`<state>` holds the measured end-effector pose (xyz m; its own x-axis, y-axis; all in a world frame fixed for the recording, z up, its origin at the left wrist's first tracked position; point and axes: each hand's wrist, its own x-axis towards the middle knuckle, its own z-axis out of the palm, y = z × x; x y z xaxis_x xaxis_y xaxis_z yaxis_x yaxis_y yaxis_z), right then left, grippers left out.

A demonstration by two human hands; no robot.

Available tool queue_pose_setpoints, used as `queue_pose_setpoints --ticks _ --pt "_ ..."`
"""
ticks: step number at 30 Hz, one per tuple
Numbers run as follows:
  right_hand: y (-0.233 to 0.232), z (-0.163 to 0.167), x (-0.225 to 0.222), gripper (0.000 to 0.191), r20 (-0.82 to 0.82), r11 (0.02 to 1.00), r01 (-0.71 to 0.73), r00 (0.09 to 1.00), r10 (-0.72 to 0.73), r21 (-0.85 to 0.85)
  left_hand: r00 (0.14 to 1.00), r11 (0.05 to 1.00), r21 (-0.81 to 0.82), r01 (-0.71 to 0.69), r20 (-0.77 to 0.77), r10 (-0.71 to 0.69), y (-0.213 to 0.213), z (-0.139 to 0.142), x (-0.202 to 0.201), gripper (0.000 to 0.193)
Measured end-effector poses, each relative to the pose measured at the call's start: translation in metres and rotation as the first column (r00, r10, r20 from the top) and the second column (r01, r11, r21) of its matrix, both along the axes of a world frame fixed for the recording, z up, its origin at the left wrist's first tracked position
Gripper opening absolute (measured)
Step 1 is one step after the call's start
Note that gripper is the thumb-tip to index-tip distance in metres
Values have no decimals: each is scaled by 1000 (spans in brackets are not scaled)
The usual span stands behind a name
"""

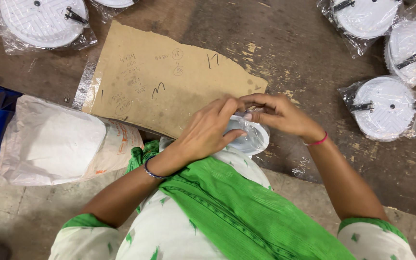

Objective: The person repeatedly picks white circular light fixtures from a blue crate, wraps each one in a clear plastic bag, and places the wrapped units on a table. The process is repeated multiple times throughout the clip.

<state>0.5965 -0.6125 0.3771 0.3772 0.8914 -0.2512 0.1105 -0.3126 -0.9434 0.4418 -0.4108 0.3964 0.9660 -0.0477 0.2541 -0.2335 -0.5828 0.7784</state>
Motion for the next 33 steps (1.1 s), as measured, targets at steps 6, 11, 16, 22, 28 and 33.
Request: queue_pose_setpoints --ticks 6,11,16,22,28,33 --pt "1 -2 -9 38 169 995 16 985 -32 100 981 993 70 96 163 -106 8 5 -5 44" --pt "5 -8 -15 34 79 987 111 989 -121 119 989 991 119 56 132 -72 6 0 0 36" --pt "-1 -14 -13 40 1 984 79 997 -80 159 992 996 91 13 127 -25 1 -9 5 32" --pt "-21 -20 14 55 -284 999 -4 959 13 32 993 998 57 32 110 -38 6 -12 9 29" --pt "-10 -39 19 57 -289 996 -16 957 40 87 993 998 10 67 96 -68 6 -14 13 26" --pt "-2 -22 8 49 37 991 -35 999 30 129 994 1000 26 12 106 -15 5 -21 14 24"
